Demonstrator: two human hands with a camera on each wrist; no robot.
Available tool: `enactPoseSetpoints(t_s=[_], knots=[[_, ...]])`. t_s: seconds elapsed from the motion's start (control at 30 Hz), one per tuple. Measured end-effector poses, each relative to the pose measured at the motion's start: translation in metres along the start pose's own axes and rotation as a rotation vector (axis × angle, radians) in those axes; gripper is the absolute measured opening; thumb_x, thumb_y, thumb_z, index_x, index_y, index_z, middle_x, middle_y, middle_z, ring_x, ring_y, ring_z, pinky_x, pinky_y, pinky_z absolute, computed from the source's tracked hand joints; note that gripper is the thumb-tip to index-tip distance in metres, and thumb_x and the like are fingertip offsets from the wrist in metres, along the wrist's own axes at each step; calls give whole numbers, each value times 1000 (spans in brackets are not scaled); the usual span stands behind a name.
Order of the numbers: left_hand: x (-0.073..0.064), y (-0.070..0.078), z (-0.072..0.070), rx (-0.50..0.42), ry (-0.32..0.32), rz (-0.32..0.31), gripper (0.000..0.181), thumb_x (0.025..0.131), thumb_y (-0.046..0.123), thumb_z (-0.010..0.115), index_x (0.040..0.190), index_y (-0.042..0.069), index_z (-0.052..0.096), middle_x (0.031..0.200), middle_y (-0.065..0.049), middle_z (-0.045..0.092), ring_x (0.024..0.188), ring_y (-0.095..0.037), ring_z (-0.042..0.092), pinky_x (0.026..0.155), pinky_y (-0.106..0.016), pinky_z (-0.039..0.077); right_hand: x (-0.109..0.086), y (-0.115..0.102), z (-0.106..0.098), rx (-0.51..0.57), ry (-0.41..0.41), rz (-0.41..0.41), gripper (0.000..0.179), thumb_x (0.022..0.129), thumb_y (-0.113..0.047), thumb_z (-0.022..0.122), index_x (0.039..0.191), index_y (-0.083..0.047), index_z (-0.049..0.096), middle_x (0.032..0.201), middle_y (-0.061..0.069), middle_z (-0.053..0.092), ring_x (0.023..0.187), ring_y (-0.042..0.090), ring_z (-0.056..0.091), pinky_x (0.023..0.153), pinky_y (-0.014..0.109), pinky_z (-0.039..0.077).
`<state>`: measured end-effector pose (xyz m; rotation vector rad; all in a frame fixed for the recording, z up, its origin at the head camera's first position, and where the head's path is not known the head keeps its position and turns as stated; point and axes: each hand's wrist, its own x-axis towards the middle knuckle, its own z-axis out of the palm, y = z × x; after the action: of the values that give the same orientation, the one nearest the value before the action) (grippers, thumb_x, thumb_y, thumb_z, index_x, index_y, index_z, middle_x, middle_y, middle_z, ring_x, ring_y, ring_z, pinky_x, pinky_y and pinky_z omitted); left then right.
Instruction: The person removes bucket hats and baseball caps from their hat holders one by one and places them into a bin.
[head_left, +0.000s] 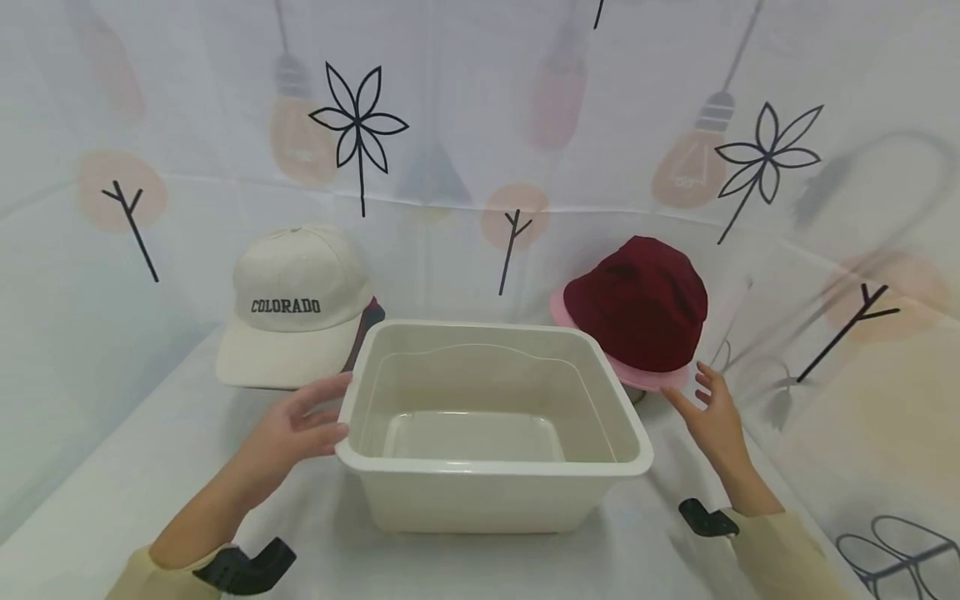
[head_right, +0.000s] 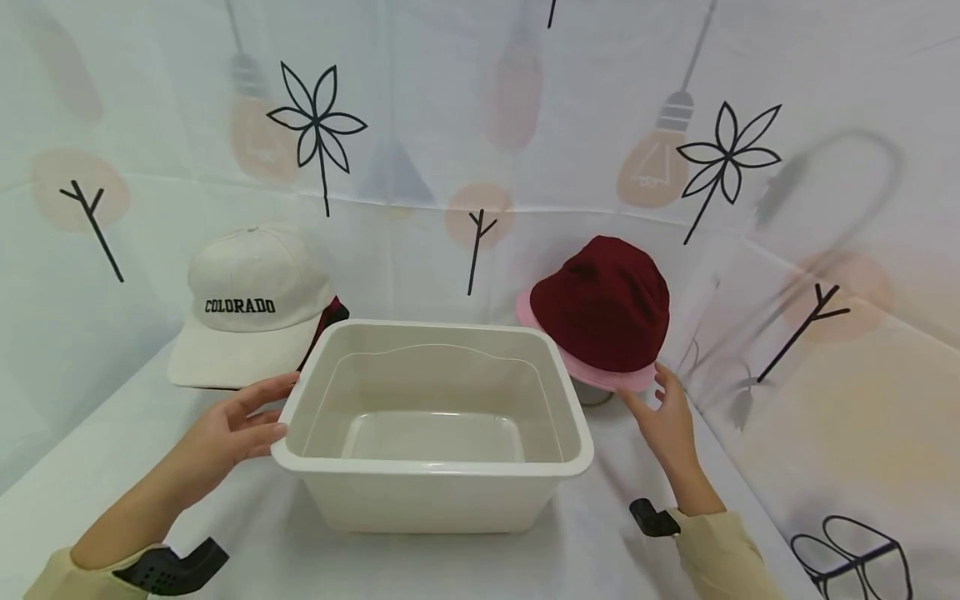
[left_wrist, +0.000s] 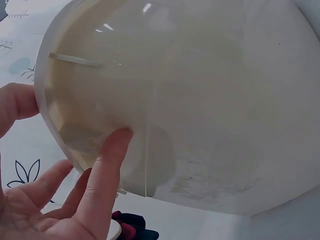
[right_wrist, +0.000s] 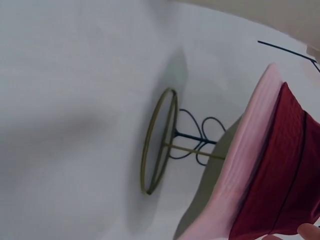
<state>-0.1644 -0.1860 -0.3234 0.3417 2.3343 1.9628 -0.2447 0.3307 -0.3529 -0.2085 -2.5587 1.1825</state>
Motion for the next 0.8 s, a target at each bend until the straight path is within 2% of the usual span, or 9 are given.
enactPoseSetpoints(t_s=[0.2,0.37,0.47,0.53,0.6,0.8], knots=[[2,1,-1,8,-24,-47,66,86,20,65,143,7,35,141,-21,38,123,-36,44,87,-43,48,7,-2,-2,37,29,1,83,89,-41,59,148,-3,13,144,30,24,127,47,30,94,61,34],[3,2,-3,-12,-40,-34,67,86,17,65,143,4,33,141,-22,37,121,-34,47,88,-41,47,13,-3,-6,78,50,-9,85,87,-42,61,148,-6,15,144,28,26,126,46,33,92,57,39],[3,2,-3,-28,-43,-27,67,86,16,66,143,4,33,141,-22,38,121,-33,47,88,-41,46,17,-5,-9,109,62,-4,86,86,-42,63,148,-7,15,144,26,27,126,44,34,83,34,48],[4,2,-2,-36,-42,-26,67,86,15,66,143,4,33,141,-22,37,122,-33,46,89,-41,46,20,-6,-11,137,64,-1,87,86,-41,64,148,-7,14,144,26,26,126,44,33,73,18,46],[4,2,-2,-43,-37,-29,67,86,14,66,143,4,33,142,-20,37,123,-33,44,90,-42,46,23,-7,-13,169,66,-1,87,86,-40,64,148,-6,14,144,26,25,126,45,32,63,7,40],[3,3,-1,-62,-33,-42,69,85,14,66,144,4,32,146,-18,31,127,-35,39,93,-46,44,34,-12,-20,226,76,1,86,86,-37,65,148,-6,14,144,26,23,125,44,30,60,7,44]])
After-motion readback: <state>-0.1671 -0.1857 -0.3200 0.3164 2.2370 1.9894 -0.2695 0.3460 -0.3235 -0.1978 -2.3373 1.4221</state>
